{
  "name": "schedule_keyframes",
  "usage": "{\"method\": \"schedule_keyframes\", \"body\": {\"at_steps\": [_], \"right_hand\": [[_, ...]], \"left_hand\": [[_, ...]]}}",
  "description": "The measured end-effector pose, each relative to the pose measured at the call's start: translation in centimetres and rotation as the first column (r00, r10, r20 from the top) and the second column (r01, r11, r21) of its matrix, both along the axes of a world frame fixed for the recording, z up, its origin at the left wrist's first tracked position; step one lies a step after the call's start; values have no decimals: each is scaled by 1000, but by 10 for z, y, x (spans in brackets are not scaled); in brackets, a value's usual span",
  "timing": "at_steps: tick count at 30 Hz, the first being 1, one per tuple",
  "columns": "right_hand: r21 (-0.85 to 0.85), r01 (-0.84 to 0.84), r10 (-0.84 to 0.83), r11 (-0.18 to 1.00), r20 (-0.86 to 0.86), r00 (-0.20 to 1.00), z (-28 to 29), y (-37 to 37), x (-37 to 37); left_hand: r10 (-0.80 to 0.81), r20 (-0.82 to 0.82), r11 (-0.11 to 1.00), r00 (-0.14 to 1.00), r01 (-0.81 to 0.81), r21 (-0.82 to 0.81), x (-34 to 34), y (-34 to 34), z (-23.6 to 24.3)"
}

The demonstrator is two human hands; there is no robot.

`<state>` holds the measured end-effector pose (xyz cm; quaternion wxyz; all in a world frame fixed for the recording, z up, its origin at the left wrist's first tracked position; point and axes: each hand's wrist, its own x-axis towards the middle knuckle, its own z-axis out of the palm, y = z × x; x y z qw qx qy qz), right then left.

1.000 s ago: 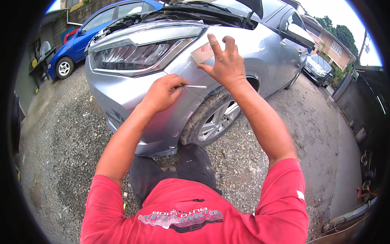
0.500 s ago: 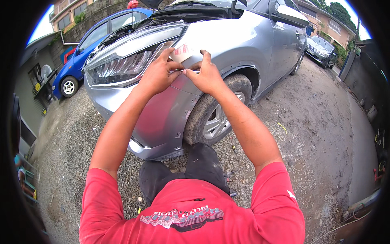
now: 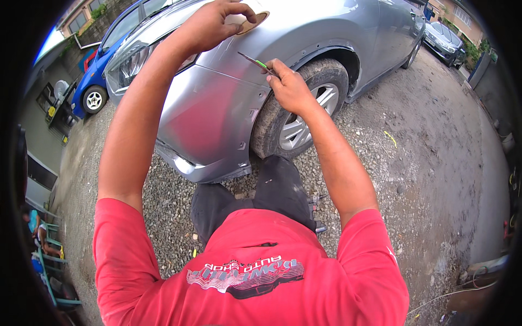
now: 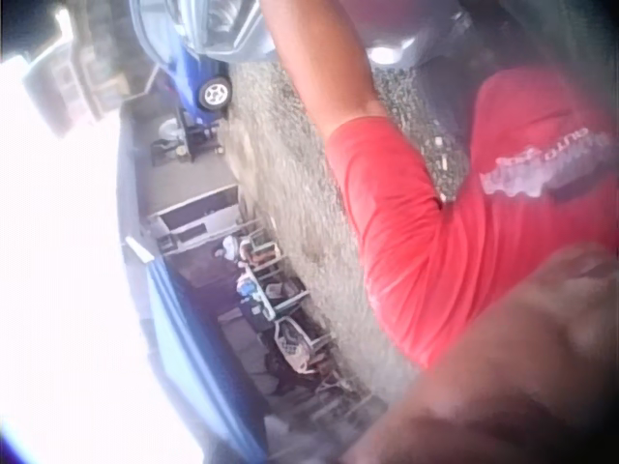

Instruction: The person aligns and secures a silver car bumper to the vehicle's front frame. They use clear adhesive tape to hold the bumper in place along the edges and near the headlight, smoothing it down with their hands. Another person briefly assists by holding the bumper steady.

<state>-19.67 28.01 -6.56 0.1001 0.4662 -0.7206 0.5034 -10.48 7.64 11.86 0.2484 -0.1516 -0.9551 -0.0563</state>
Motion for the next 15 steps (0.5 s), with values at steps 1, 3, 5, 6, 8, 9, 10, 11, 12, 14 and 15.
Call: {"method": "schedule_keyframes", "body": {"at_steps": [1,3,5,6,8,9,10,11,12,14,15], "right_hand": [[20,17,-17,1000,1,1000,-5,-2,4],[60,44,-44,997,-9,999,0,-8,18],[35,77,-75,996,-70,995,2,-9,16],[22,100,-97,995,-100,990,3,-8,13],[-3,182,-182,983,-14,983,7,-12,11],[-15,220,-219,975,29,975,10,-16,11],[-5,208,-207,978,41,977,13,-20,10],[8,168,-168,986,124,978,17,-22,14],[17,127,-128,992,207,970,22,-24,18],[-18,119,-113,993,205,972,22,-31,21],[-61,150,-141,987,120,983,19,-36,18]], "left_hand": [[-83,53,996,995,83,16,-7,-4,5],[-100,-82,991,992,92,-97,-23,-1,3],[-107,-40,990,993,103,-92,-33,9,12],[-72,20,995,997,73,-64,-37,14,19],[-66,-25,998,997,67,5,-42,14,26],[-59,-77,997,995,63,52,-45,11,27],[-50,-110,995,993,58,77,-45,5,27],[-48,-127,992,991,61,106,-44,3,28],[-45,-145,989,988,65,135,-42,1,29],[-92,-206,972,974,132,193,-41,-3,31],[-103,-174,960,979,143,239,-43,-3,32]]}}
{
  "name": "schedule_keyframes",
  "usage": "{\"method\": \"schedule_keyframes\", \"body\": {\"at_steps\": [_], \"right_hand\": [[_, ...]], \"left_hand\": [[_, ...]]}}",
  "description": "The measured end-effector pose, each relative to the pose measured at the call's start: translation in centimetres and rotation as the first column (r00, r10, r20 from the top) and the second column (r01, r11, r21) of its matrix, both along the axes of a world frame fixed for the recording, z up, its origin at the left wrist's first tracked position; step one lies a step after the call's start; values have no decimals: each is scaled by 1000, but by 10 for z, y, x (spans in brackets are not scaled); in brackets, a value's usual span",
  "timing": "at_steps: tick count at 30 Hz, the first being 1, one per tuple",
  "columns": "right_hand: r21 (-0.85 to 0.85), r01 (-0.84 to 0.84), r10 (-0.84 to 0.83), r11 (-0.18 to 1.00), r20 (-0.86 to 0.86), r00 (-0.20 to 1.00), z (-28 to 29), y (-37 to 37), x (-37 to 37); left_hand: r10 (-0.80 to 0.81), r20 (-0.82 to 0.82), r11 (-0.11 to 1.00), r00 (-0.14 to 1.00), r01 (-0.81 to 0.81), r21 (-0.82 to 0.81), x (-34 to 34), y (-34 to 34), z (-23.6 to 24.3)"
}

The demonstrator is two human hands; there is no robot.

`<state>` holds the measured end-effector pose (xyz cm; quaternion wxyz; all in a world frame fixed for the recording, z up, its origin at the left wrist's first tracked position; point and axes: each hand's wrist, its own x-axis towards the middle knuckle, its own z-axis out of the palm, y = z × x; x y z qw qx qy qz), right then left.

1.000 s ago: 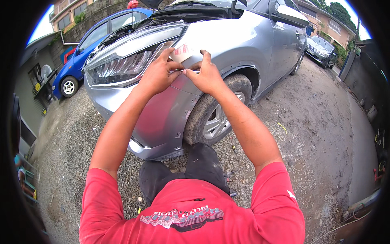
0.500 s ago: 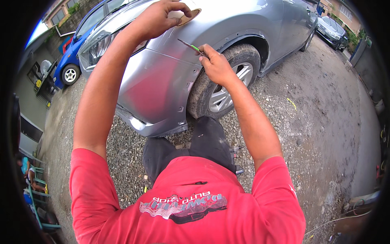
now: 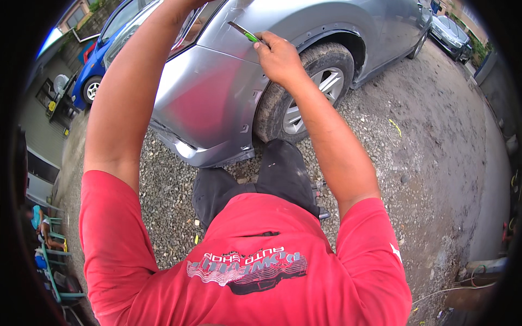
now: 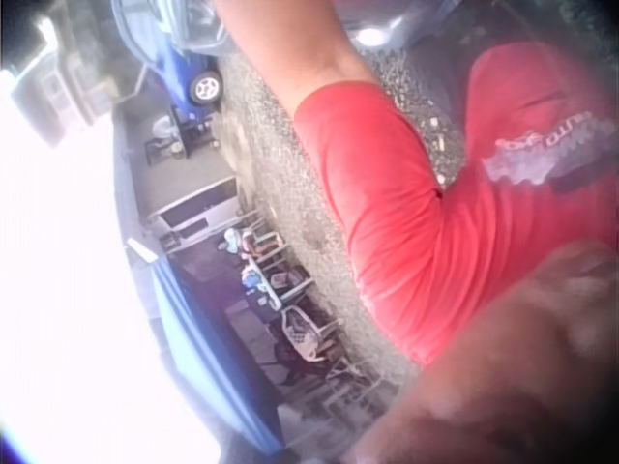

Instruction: The person aligns and secures a silver car bumper to the vehicle's front frame. They use clear adhesive tape to hold the bumper in place along the edges and near the headlight, smoothing it down with their hands. Another person briefly assists by holding the bumper steady.

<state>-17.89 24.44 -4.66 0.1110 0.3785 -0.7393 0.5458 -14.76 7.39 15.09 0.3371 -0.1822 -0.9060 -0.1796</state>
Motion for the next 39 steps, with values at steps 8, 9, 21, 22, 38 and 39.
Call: {"method": "schedule_keyframes", "body": {"at_steps": [8,9,21,22,38,39], "right_hand": [[-70,122,-126,990,-49,991,8,-8,-6],[-67,128,-130,990,-34,991,8,-7,-2],[-143,-31,62,989,218,974,18,-37,-11],[-154,-30,61,988,199,978,19,-41,-14],[-195,146,-72,970,342,937,33,-27,6],[-142,178,-150,974,184,971,25,-25,1]], "left_hand": [[-16,-27,996,1000,13,-84,-6,14,2],[42,30,994,999,-39,-99,-4,17,2],[-3,36,995,999,7,-104,2,22,3],[5,51,996,999,0,-88,2,22,4],[0,-46,996,999,-4,-84,4,17,0],[-9,-59,997,998,4,-75,3,19,1]]}}
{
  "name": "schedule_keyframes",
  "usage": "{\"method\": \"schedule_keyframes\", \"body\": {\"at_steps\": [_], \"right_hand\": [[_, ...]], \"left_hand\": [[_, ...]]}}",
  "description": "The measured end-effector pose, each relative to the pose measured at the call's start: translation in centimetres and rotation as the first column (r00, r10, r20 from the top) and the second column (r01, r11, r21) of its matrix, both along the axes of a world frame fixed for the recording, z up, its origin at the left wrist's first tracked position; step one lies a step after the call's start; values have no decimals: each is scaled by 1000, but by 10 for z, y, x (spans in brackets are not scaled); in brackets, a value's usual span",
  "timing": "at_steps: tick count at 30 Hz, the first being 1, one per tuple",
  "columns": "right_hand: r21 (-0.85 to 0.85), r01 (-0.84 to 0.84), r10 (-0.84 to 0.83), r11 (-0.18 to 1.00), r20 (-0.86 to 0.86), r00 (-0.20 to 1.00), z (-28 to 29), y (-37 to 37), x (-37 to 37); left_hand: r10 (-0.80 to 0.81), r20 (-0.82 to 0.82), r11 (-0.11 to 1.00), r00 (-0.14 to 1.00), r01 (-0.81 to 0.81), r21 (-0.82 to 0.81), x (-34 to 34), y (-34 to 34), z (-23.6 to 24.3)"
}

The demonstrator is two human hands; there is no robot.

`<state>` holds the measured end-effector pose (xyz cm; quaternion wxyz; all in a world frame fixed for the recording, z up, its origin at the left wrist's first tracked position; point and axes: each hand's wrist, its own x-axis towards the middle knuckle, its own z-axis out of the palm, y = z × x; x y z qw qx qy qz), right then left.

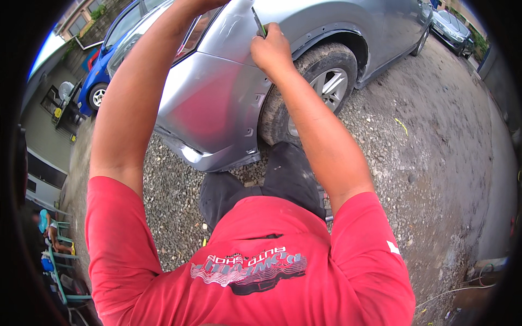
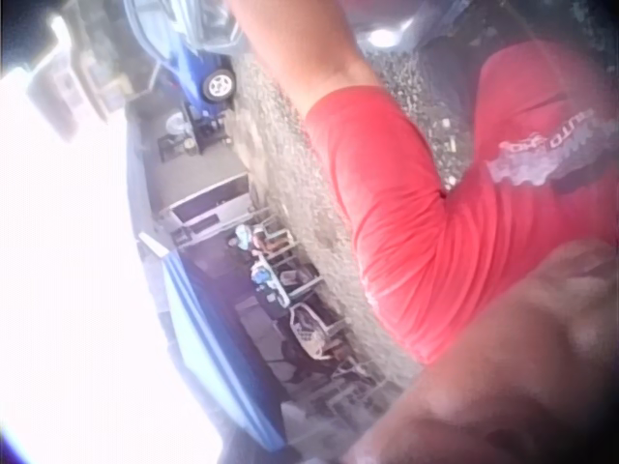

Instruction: The person aligns and secures a silver car bumper to the vehicle's front frame. They use clear adhesive tape to hold the bumper in place along the edges and near the headlight, smoothing it down with their hands. Another person briefly assists by holding the bumper steady.

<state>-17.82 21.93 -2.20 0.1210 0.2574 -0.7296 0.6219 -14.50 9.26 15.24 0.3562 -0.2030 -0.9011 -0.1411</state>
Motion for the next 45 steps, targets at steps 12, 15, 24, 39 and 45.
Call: {"method": "schedule_keyframes", "body": {"at_steps": [12,15,24,39,45], "right_hand": [[360,433,86,826,-840,535,2,-12,-24],[450,537,135,714,-841,524,-17,-24,-42],[404,604,91,687,-872,480,3,-21,-83],[-171,-393,310,903,-375,874,28,78,18],[70,-344,331,936,-501,799,19,96,-12]], "left_hand": [[-2,-132,997,991,12,76,-8,21,26],[77,-226,997,971,-76,13,-23,24,36],[165,-233,986,958,-169,3,-27,-17,29],[-180,89,977,980,188,-96,166,19,-76],[-349,-181,921,919,373,114,178,28,-104]]}}
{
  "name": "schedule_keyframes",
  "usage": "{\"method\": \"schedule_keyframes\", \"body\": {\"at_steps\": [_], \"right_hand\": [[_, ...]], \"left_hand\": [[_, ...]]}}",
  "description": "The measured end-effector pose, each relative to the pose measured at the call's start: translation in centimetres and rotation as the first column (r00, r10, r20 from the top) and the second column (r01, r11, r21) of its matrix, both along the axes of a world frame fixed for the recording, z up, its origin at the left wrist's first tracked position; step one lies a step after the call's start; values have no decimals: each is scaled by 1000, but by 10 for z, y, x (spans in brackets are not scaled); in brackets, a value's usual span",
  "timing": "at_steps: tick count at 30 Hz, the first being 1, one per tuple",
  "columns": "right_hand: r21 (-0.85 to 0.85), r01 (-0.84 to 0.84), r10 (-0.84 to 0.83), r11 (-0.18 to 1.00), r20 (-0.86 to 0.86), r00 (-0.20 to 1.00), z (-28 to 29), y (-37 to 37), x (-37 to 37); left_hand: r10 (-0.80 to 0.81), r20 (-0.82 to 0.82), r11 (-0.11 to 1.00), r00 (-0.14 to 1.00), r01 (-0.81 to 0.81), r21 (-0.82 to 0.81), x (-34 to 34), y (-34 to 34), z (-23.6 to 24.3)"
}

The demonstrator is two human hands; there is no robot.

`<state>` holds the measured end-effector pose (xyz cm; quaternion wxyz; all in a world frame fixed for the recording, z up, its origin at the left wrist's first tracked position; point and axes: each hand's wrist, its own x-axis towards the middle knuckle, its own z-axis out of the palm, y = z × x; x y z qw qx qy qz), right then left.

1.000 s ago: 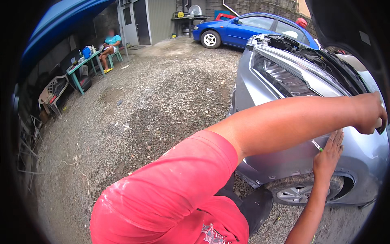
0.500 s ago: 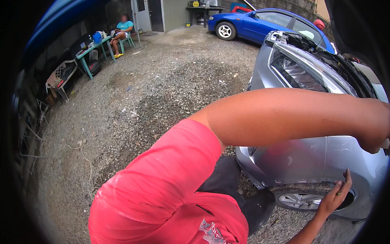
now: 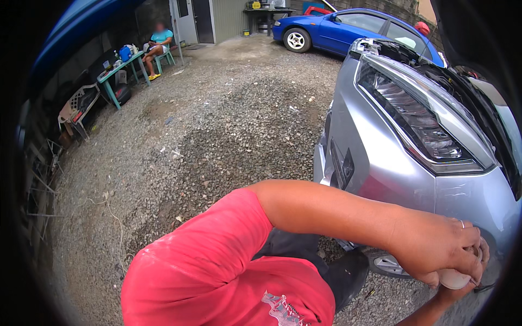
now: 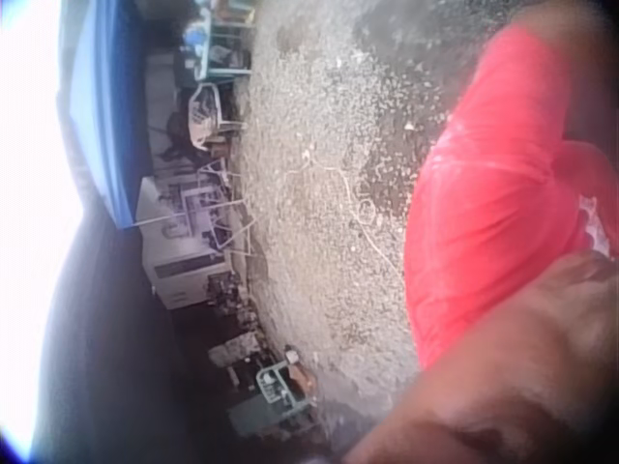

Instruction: The person aligns and secures a silver car bumper to the vehicle's front frame. They use clear adhesive tape to hold the bumper in place along the edges and near the headlight, smoothing it down with their hands. Another person briefly assists by holding the bumper steady.

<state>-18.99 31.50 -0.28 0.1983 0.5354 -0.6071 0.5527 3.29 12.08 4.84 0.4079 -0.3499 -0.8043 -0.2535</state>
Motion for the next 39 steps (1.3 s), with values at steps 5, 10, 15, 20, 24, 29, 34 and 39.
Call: {"method": "schedule_keyframes", "body": {"at_steps": [5,10,15,20,24,29,34,39], "right_hand": [[-136,27,-38,990,-83,996,7,-4,4],[-113,-30,23,993,-62,998,18,-24,16],[-89,-193,182,977,-118,976,41,-66,45],[-72,-210,205,975,-73,976,46,-54,41],[-73,-263,264,962,3,965,43,-58,43],[-59,-232,230,971,-33,973,39,-59,38],[-72,-320,323,945,21,946,38,-59,37],[9,-204,204,979,-94,974,41,-52,52]], "left_hand": [[-101,404,813,909,-158,560,5,-15,-32],[-701,342,404,625,-47,914,-15,-38,-87],[-744,226,295,629,6,955,7,-36,-79],[-756,124,225,642,78,971,-9,-20,-77],[-729,109,211,676,70,975,-6,-18,-75],[-666,142,162,732,-44,986,-9,-16,-76],[-612,100,85,785,-61,995,-26,-12,-77],[-462,188,132,867,-143,981,-15,-3,-89]]}}
